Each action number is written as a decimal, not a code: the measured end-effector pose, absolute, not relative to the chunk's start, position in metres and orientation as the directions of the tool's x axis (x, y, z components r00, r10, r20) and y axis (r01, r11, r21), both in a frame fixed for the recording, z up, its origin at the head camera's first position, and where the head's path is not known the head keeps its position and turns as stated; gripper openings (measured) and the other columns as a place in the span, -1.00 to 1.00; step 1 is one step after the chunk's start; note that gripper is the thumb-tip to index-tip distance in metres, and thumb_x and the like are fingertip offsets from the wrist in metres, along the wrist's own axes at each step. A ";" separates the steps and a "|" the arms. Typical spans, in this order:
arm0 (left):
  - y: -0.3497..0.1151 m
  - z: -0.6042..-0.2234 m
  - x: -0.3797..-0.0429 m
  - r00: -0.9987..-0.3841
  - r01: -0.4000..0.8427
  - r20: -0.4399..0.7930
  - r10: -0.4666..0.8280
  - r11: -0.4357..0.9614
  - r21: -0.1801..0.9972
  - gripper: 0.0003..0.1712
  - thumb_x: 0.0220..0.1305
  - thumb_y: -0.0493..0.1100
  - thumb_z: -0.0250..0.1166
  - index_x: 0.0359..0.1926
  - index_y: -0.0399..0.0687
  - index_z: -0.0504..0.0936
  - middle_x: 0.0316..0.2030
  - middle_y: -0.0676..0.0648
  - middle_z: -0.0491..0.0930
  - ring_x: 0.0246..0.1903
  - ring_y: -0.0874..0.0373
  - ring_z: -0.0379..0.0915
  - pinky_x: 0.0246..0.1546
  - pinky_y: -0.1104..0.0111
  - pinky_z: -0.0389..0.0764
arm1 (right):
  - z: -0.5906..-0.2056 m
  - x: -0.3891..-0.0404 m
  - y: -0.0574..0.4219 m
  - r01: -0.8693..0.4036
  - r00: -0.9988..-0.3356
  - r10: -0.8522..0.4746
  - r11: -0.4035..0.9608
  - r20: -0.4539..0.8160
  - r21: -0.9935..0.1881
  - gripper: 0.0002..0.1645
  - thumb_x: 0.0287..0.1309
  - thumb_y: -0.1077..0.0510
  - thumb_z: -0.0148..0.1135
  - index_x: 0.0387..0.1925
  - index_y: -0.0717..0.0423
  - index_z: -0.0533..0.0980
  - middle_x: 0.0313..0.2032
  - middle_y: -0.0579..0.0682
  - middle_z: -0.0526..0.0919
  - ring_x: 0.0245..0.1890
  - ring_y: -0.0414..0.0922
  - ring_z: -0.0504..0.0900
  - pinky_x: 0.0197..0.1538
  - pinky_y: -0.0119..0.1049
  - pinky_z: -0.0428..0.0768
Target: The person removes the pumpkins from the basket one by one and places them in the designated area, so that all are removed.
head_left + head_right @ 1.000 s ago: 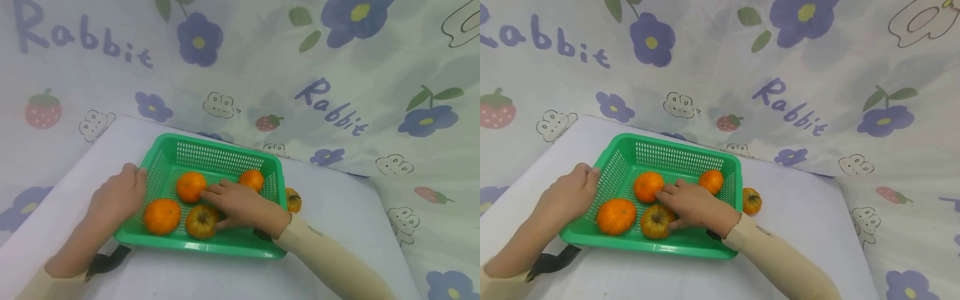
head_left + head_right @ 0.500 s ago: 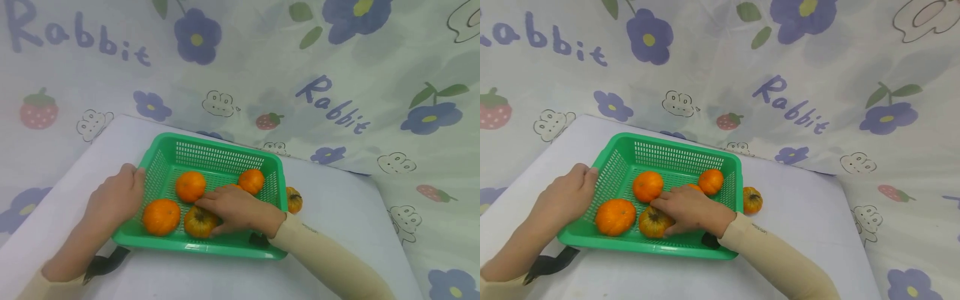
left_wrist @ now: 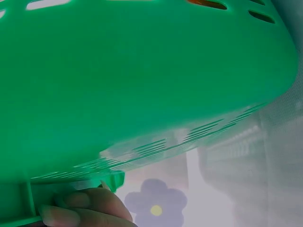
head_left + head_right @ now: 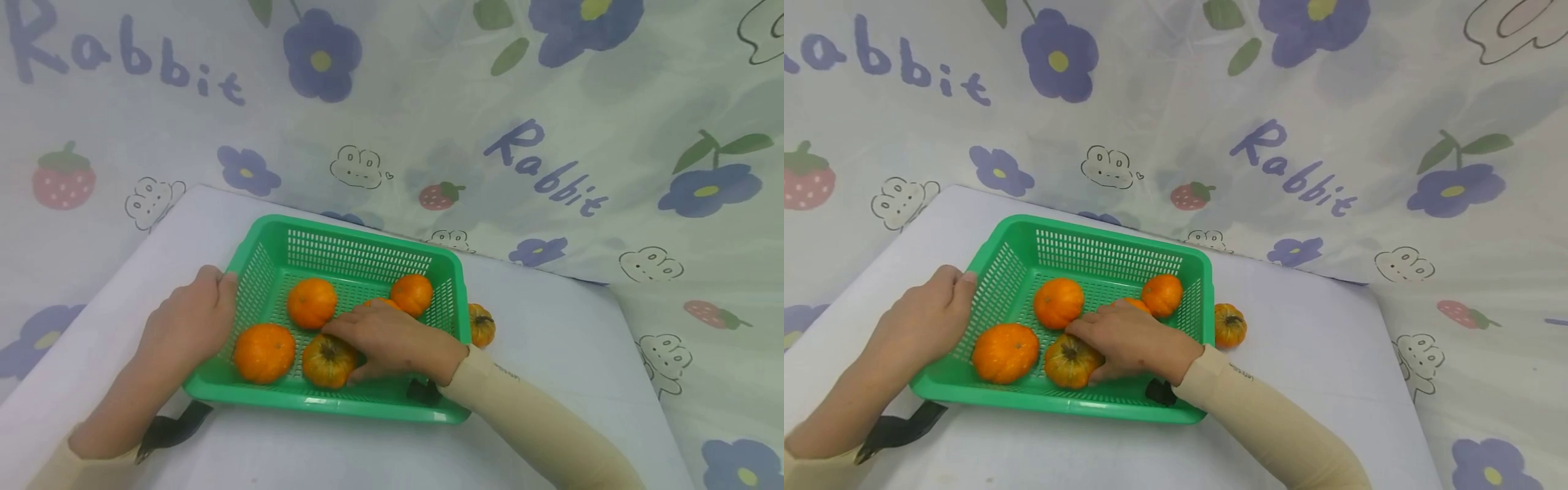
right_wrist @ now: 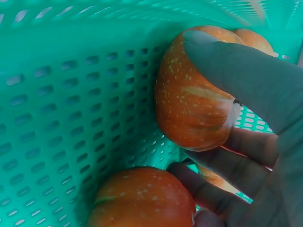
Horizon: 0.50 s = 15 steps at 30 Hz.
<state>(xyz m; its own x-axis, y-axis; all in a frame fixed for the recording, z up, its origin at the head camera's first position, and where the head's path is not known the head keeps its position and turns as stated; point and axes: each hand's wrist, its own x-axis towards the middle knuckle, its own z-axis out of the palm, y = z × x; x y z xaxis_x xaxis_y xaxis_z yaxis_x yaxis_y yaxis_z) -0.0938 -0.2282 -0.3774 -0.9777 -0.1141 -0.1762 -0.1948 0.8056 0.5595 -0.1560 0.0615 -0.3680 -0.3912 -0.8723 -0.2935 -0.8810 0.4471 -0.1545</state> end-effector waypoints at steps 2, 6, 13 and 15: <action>-0.228 -0.378 -0.094 -0.978 -0.194 -0.175 -0.114 0.805 0.560 -0.34 0.68 0.16 -0.38 0.08 -0.41 0.29 -0.51 -0.18 0.40 -0.57 -0.05 0.36 -0.64 0.19 0.39 | -0.368 -0.156 0.061 -0.877 -0.399 -0.866 0.457 -0.301 -0.151 -0.01 0.08 -0.27 0.59 0.46 -0.06 0.40 0.35 -0.22 0.54 0.30 -0.19 0.49 0.31 -0.20 0.36; -0.227 -0.378 -0.094 -0.979 -0.191 -0.173 -0.112 0.806 0.560 -0.34 0.68 0.16 -0.38 0.09 -0.40 0.29 -0.51 -0.18 0.40 -0.58 -0.05 0.36 -0.64 0.20 0.39 | -0.370 -0.158 0.060 -0.870 -0.413 -0.854 0.473 -0.316 -0.141 0.00 0.05 -0.27 0.61 0.45 -0.08 0.40 0.33 -0.23 0.55 0.28 -0.20 0.49 0.27 -0.20 0.36; -0.228 -0.377 -0.094 -0.978 -0.192 -0.175 -0.111 0.805 0.562 -0.33 0.68 0.17 -0.39 0.10 -0.41 0.29 -0.51 -0.18 0.40 -0.58 -0.05 0.36 -0.64 0.20 0.39 | -0.371 -0.160 0.060 -0.862 -0.413 -0.856 0.478 -0.312 -0.168 0.01 0.04 -0.28 0.62 0.44 -0.08 0.40 0.33 -0.24 0.56 0.29 -0.22 0.50 0.26 -0.20 0.36; -0.227 -0.377 -0.094 -0.978 -0.193 -0.173 -0.114 0.805 0.562 -0.33 0.68 0.17 -0.38 0.10 -0.41 0.29 -0.51 -0.18 0.40 -0.58 -0.05 0.36 -0.64 0.20 0.39 | -0.371 -0.160 0.061 -0.859 -0.412 -0.858 0.478 -0.305 -0.184 0.00 0.03 -0.27 0.62 0.44 -0.07 0.41 0.32 -0.24 0.57 0.28 -0.22 0.51 0.25 -0.21 0.37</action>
